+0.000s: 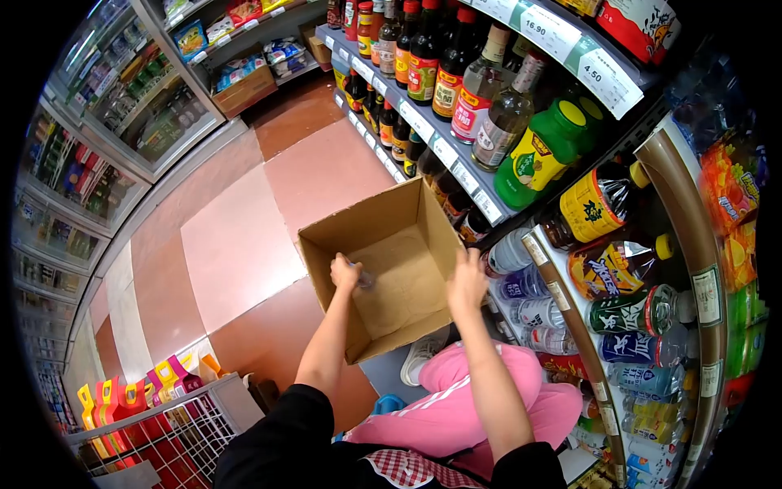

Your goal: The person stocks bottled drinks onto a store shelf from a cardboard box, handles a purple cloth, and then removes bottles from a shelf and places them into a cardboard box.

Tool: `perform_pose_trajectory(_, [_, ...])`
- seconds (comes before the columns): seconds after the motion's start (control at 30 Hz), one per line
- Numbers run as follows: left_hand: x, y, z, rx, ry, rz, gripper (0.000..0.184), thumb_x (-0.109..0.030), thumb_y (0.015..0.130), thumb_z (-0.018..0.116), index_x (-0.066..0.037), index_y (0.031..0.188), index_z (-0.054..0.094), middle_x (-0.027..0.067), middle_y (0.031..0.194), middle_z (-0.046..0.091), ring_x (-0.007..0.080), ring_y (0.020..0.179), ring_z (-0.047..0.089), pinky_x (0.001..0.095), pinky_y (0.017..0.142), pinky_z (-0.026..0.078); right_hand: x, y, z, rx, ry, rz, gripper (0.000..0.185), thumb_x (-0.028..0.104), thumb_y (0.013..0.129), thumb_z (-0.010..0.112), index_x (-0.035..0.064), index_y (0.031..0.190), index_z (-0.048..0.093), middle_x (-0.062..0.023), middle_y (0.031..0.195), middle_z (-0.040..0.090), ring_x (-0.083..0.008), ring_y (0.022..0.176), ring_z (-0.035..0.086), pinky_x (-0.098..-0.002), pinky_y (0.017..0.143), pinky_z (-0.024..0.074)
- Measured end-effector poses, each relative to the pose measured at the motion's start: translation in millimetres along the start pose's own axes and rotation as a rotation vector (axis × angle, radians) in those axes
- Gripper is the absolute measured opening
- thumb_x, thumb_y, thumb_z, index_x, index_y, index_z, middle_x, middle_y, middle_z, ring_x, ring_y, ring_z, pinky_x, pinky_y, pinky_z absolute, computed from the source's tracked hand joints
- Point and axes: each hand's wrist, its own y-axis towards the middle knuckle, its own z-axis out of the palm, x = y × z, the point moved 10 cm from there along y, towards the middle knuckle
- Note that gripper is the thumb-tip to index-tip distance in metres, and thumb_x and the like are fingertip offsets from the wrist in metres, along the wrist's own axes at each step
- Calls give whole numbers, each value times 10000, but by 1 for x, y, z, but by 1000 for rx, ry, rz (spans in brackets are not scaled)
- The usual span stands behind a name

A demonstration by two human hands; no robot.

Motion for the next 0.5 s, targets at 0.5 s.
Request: perform_pose_trajectory(0.5, [-7,37,-37,-264,14,-48,467,-195,737,787,-40,1105,546,229,1184,553,421,1038,605,498,902,511,13,0,23,110,298,-79,453,90,809,714,85,1246,592,-152,1432,457,-368,1178,553,-450,913,524])
